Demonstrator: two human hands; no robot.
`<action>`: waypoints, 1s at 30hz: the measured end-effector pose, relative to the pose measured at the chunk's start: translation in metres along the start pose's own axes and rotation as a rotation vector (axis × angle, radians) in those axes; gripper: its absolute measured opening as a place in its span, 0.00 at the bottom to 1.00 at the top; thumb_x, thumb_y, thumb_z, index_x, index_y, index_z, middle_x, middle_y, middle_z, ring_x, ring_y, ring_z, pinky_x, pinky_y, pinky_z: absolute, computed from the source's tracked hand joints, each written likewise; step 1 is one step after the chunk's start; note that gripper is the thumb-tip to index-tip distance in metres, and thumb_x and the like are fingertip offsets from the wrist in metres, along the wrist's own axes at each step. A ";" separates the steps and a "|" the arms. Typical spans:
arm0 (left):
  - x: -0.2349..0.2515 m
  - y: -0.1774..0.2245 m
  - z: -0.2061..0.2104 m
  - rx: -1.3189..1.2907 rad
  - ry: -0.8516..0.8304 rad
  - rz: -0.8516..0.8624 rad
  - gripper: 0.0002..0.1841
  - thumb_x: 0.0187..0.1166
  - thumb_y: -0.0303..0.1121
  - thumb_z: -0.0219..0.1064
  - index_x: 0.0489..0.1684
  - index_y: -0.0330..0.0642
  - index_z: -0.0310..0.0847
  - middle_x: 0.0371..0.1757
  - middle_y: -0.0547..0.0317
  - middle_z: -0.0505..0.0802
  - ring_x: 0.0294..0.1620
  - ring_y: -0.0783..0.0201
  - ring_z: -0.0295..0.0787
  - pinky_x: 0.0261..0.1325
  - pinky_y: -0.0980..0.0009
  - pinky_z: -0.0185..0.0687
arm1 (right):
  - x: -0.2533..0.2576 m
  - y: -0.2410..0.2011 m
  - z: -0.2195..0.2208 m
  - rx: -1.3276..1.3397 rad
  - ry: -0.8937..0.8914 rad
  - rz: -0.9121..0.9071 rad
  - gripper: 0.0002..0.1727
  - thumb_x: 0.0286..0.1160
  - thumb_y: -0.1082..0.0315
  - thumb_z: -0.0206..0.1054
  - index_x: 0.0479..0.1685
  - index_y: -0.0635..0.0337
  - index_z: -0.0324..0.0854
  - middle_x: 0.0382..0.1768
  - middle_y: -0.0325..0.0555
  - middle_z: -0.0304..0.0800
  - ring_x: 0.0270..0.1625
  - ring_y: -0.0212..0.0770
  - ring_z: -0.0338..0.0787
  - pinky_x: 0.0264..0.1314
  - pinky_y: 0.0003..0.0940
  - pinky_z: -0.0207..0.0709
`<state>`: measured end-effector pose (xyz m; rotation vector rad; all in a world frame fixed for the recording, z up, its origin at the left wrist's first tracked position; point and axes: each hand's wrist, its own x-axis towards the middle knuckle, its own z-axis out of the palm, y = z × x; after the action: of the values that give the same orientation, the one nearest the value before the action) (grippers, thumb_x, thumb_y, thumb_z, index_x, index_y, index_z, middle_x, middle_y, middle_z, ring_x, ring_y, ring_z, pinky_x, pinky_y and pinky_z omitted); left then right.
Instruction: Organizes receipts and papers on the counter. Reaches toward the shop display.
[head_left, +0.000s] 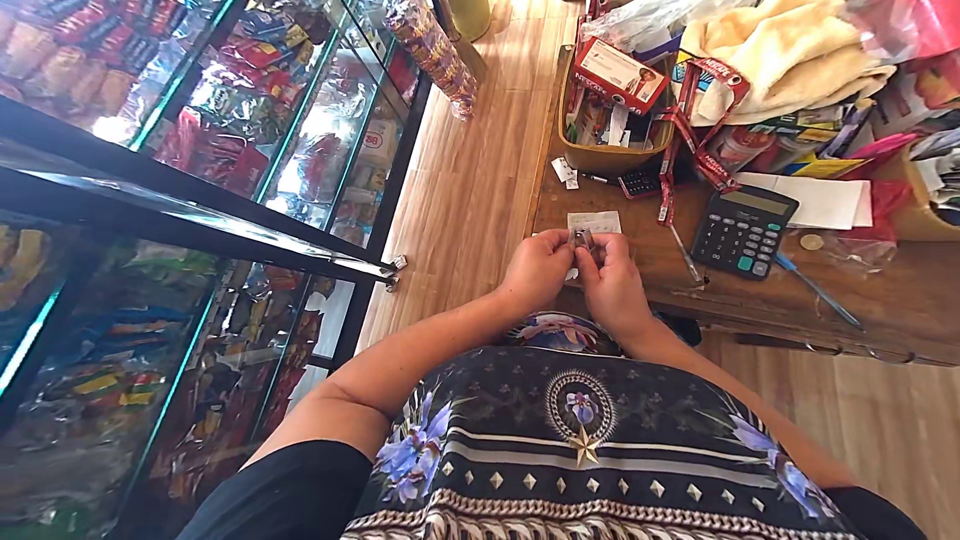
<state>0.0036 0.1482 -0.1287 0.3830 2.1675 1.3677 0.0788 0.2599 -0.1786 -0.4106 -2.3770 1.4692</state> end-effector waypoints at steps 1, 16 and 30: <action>0.003 -0.001 -0.002 -0.025 0.004 -0.021 0.13 0.92 0.31 0.55 0.57 0.35 0.86 0.39 0.55 0.92 0.38 0.69 0.88 0.49 0.66 0.85 | 0.002 0.000 -0.001 -0.041 -0.015 -0.017 0.14 0.88 0.65 0.61 0.61 0.67 0.73 0.30 0.48 0.84 0.29 0.39 0.85 0.38 0.40 0.83; 0.012 -0.011 0.009 -0.109 0.082 -0.020 0.17 0.94 0.39 0.53 0.48 0.39 0.87 0.33 0.60 0.88 0.34 0.70 0.83 0.44 0.68 0.80 | -0.004 0.015 0.013 0.236 0.045 0.018 0.14 0.89 0.65 0.57 0.60 0.68 0.69 0.32 0.43 0.83 0.29 0.30 0.86 0.37 0.29 0.85; 0.014 -0.012 0.009 0.022 0.035 0.010 0.15 0.92 0.34 0.56 0.43 0.37 0.88 0.29 0.60 0.88 0.30 0.71 0.81 0.39 0.69 0.78 | -0.008 0.006 0.004 0.451 0.032 0.198 0.10 0.91 0.68 0.53 0.59 0.67 0.67 0.30 0.40 0.82 0.25 0.27 0.85 0.31 0.24 0.85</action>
<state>-0.0016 0.1568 -0.1462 0.3811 2.2132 1.3663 0.0849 0.2553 -0.1865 -0.5573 -1.9403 2.0036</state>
